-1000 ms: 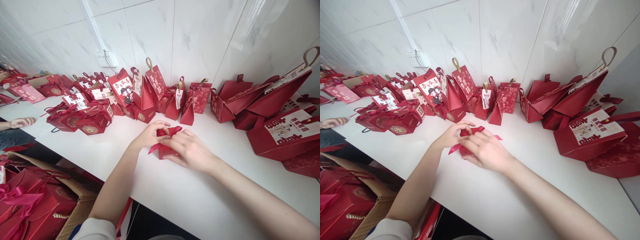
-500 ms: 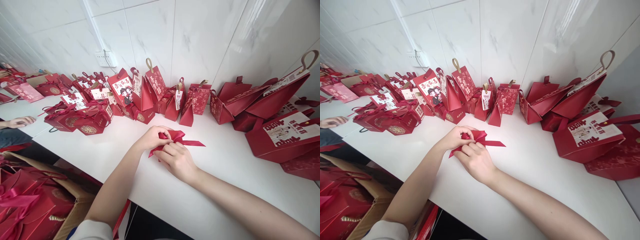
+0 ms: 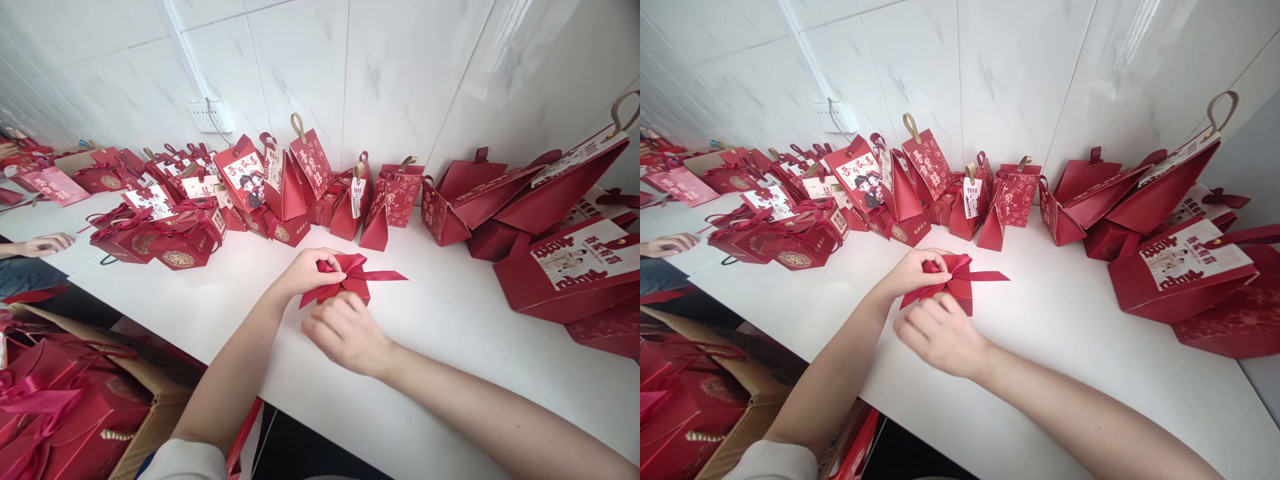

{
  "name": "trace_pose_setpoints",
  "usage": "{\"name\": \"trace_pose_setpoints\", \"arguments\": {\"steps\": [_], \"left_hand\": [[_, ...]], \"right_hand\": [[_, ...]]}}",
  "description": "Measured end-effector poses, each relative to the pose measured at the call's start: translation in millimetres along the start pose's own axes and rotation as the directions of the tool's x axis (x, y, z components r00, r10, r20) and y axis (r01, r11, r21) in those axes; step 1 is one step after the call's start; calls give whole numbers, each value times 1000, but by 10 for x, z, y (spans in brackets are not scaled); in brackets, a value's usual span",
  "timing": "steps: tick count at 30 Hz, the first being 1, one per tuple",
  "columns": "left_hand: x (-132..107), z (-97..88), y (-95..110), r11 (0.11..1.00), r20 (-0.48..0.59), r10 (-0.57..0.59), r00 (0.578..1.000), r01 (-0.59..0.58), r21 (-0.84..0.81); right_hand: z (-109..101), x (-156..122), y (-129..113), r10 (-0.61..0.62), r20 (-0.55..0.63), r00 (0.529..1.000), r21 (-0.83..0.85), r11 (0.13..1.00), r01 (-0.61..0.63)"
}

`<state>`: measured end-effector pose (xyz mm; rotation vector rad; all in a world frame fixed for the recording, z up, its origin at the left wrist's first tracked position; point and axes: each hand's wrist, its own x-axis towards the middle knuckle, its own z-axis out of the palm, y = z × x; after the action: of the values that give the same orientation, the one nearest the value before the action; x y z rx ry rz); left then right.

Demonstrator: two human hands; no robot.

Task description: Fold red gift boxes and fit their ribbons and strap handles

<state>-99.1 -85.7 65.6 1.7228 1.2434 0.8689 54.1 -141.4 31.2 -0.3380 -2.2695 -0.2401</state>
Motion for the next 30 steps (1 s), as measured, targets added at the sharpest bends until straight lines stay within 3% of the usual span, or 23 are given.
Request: {"name": "trace_pose_setpoints", "arguments": {"steps": [3,6,10,14,21,26,30], "left_hand": [[18,6,-29,998,-19,-54,998,54,-17],[43,-1,-52,995,-13,-88,996,87,-57],[56,-15,-49,997,-9,-64,998,64,-45],[46,-8,-37,997,5,-52,999,52,-55],[26,9,-19,998,-17,-64,998,64,-1],[31,-2,-17,1000,-5,-25,1000,25,4],[15,-26,9,1000,14,11,1000,-11,26]], "right_hand": [[16,70,45,243,13,970,-79,967,-241],[43,122,81,327,14,945,-56,944,-326],[48,122,123,297,-66,953,111,951,-289],[31,85,174,316,-70,946,304,910,-281],[43,17,218,256,-93,962,377,903,-203],[34,-6,253,167,-2,986,378,913,-154],[-211,109,350,124,98,987,481,863,-156]]}}
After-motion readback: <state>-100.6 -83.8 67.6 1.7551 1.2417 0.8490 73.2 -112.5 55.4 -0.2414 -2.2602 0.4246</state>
